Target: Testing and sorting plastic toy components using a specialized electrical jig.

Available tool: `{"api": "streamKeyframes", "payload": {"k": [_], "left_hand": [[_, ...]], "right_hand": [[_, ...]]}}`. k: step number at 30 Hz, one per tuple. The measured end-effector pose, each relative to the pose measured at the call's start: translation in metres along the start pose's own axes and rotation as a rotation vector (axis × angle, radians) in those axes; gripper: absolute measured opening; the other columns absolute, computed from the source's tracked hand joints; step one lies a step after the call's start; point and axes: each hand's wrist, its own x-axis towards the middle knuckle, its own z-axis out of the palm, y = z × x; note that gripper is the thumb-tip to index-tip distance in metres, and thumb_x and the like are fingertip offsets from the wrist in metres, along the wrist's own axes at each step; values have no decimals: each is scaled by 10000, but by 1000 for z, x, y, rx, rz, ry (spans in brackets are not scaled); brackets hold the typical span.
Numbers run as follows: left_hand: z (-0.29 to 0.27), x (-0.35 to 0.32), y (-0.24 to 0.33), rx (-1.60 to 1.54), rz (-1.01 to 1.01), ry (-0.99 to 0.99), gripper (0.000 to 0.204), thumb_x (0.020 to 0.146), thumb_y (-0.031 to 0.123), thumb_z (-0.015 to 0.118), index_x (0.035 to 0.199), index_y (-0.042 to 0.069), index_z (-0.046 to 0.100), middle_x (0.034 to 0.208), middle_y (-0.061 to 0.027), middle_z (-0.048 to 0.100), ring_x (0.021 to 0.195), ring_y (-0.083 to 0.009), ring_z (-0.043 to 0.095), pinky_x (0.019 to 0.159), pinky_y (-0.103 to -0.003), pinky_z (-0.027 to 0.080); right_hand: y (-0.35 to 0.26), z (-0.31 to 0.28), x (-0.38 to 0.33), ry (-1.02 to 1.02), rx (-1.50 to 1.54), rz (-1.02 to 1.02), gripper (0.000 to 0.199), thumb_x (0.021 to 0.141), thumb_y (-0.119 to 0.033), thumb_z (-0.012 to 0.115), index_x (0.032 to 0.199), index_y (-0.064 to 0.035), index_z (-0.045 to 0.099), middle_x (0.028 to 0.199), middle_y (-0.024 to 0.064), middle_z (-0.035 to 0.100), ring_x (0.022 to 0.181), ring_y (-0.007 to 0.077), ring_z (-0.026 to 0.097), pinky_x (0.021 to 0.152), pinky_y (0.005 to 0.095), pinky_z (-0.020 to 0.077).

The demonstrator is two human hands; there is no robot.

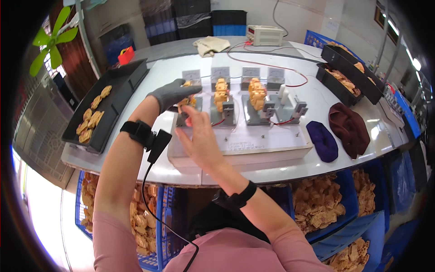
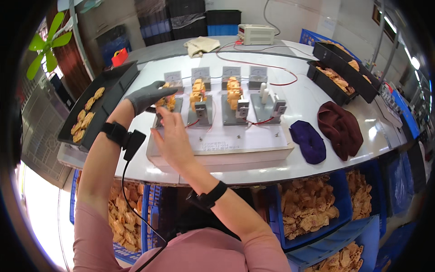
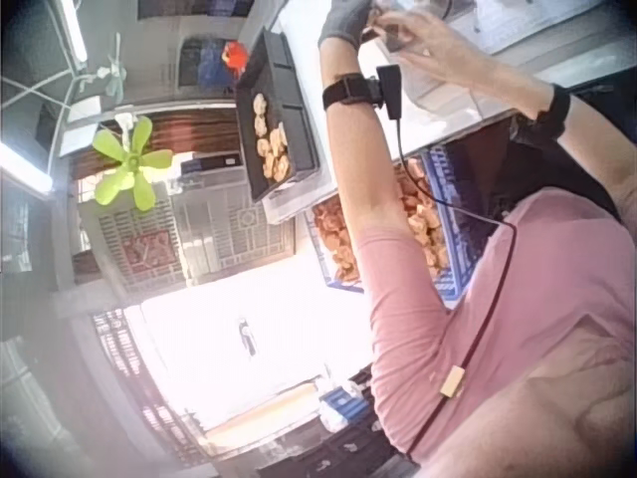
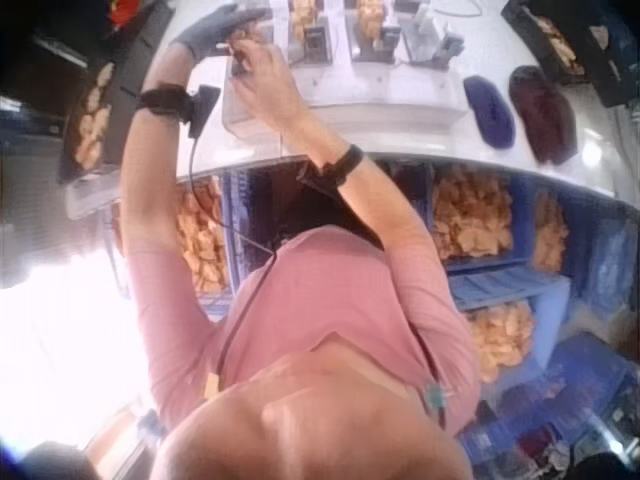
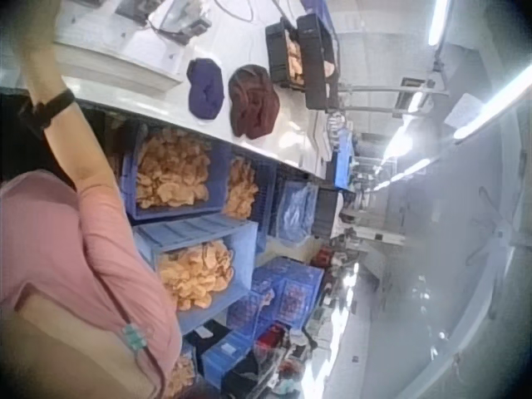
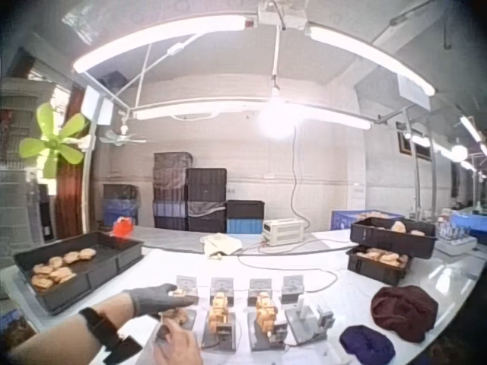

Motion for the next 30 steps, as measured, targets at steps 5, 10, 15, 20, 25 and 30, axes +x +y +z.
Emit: {"api": "streamKeyframes", "payload": {"k": [5, 10, 15, 20, 25, 30], "left_hand": [[8, 14, -1, 9, 9, 25, 813, 775, 452, 773, 1403, 30, 475, 1200, -147, 618, 967, -197, 646, 656, -304, 573], [1, 37, -24, 72, 66, 120, 797, 741, 307, 774, 1381, -56, 467, 1122, -181, 651, 948, -224, 661, 759, -350, 575], [-11, 45, -15, -29, 244, 372, 662, 746, 202, 748, 1320, -30, 512, 1125, -169, 635, 1016, -243, 649, 892, -350, 536], [-44, -33, 59, -67, 538, 251, 569, 849, 181, 695, 1359, 6, 510, 1198, -111, 613, 1065, -180, 611, 926, -309, 502], [52, -129, 53, 101, 504, -108, 545, 877, 94, 726, 1382, -7, 549, 1300, -108, 620, 1180, -182, 564, 1042, -322, 427], [133, -150, 18, 124, 589, -388, 610, 847, 135, 743, 1399, 2, 521, 1310, -174, 560, 1211, -254, 563, 997, -340, 453]], "right_hand": [[9, -1, -2, 55, 46, 24, 412, 883, -50, 655, 1273, -68, 525, 1140, 190, 491, 1054, 375, 566, 907, 433, 488], [11, -9, -1, -56, 235, 75, 364, 899, -119, 681, 1233, -54, 550, 988, 105, 538, 806, 215, 539, 771, 337, 475], [12, -9, -3, -9, 200, -48, 300, 899, -153, 695, 1145, -51, 557, 1015, 97, 531, 772, 201, 538, 738, 323, 478], [3, -23, -5, -52, 332, 90, 501, 926, -247, 710, 1334, -66, 483, 1127, 114, 548, 847, 152, 565, 771, 292, 488], [-8, -98, -42, -62, 834, 340, 692, 940, -327, 710, 1475, -56, 365, 1294, 128, 536, 1017, 120, 569, 873, 294, 492], [10, -198, -127, -431, 488, 514, 550, 956, -305, 674, 1393, -32, 482, 1243, 74, 601, 1144, 157, 571, 975, 321, 470]]}}
